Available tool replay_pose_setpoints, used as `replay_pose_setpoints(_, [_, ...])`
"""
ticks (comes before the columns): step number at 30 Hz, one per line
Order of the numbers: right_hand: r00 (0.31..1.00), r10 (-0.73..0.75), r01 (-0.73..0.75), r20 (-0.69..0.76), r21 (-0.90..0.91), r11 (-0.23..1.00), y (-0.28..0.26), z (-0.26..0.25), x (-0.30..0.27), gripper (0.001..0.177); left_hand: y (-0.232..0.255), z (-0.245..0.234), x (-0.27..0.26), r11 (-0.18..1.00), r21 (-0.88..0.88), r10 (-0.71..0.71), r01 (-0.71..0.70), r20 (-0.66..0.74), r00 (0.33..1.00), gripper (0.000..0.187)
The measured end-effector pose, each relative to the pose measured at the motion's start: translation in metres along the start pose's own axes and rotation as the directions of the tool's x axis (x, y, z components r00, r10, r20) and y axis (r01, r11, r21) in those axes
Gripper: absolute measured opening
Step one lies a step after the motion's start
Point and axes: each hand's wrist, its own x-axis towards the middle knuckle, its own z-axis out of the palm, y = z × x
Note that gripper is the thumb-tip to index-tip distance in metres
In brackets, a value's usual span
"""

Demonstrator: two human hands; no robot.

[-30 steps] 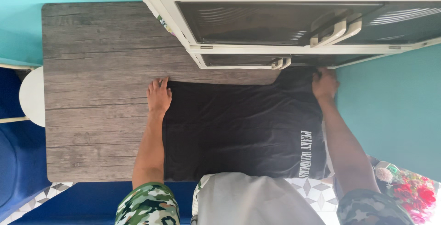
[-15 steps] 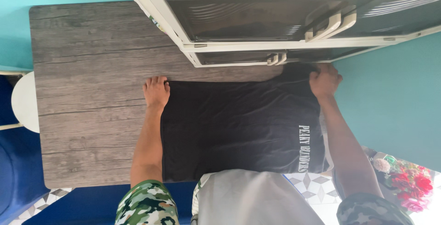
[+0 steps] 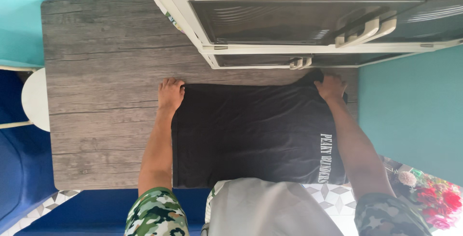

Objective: The person folds two shirts on a wooden table and places them inside a cabinet.

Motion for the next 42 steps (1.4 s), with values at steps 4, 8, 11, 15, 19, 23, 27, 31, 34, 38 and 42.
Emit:
replay_pose_setpoints(4, [0.952,-0.184,0.157,-0.245,-0.127,0.979,-0.007,-0.014,-0.011,0.035,-0.001,0.002,-0.005,1.0,-0.015,-0.009,0.007,-0.086,0.996,0.019])
replay_pose_setpoints(8, [0.953,-0.168,0.202,-0.252,0.115,0.973,-0.007,-0.021,-0.016,0.032,-0.006,-0.001,-0.012,0.996,0.071,-0.041,0.046,-0.061,0.997,0.018])
replay_pose_setpoints(11, [0.911,-0.323,0.337,-0.256,0.011,0.942,0.018,-0.032,-0.011,0.031,-0.003,-0.012,-0.012,0.992,0.092,-0.081,0.088,-0.079,0.994,0.018])
replay_pose_setpoints(15, [0.954,-0.128,0.189,-0.271,0.214,0.958,0.041,-0.047,-0.012,0.03,0.032,-0.033,-0.017,0.993,0.067,-0.066,0.093,-0.328,0.942,0.024])
replay_pose_setpoints(19, [0.986,-0.009,0.077,-0.168,0.4,0.913,0.022,-0.07,-0.038,0.035,0.141,-0.033,-0.029,0.95,-0.285,0.059,-0.125,-0.229,0.972,0.018])
replay_pose_setpoints(23, [0.919,-0.247,0.366,-0.309,0.427,0.827,-0.015,-0.084,-0.061,0.035,0.295,-0.017,-0.019,0.741,-0.669,0.137,-0.066,0.053,0.989,0.044])
replay_pose_setpoints(27, [0.899,-0.352,0.431,-0.26,0.391,0.813,-0.032,-0.1,-0.065,0.045,0.412,0.024,0.021,0.435,-0.871,0.16,0.229,0.325,0.932,0.082])
replay_pose_setpoints(31, [0.906,-0.36,0.422,-0.223,0.392,0.817,-0.032,-0.119,-0.068,0.056,0.469,0.103,0.065,0.356,-0.919,0.007,0.168,0.182,0.983,0.06])
replay_pose_setpoints(34, [0.952,-0.286,0.305,-0.106,0.346,0.887,-0.013,-0.114,-0.061,0.065,0.47,0.12,0.076,0.378,-0.918,-0.012,0.123,0.128,0.992,0.051])
replay_pose_setpoints(38, [0.962,-0.265,0.272,-0.066,0.155,0.95,0.02,-0.065,-0.03,0.053,0.432,0.094,0.064,-0.057,-0.942,0.011,0.331,0.331,0.943,0.075])
replay_pose_setpoints(42, [0.998,-0.059,0.066,-0.037,0.211,0.975,0.032,-0.021,-0.007,0.043,0.348,0.071,0.03,0.154,-0.983,0.005,0.096,0.098,0.995,0.054])
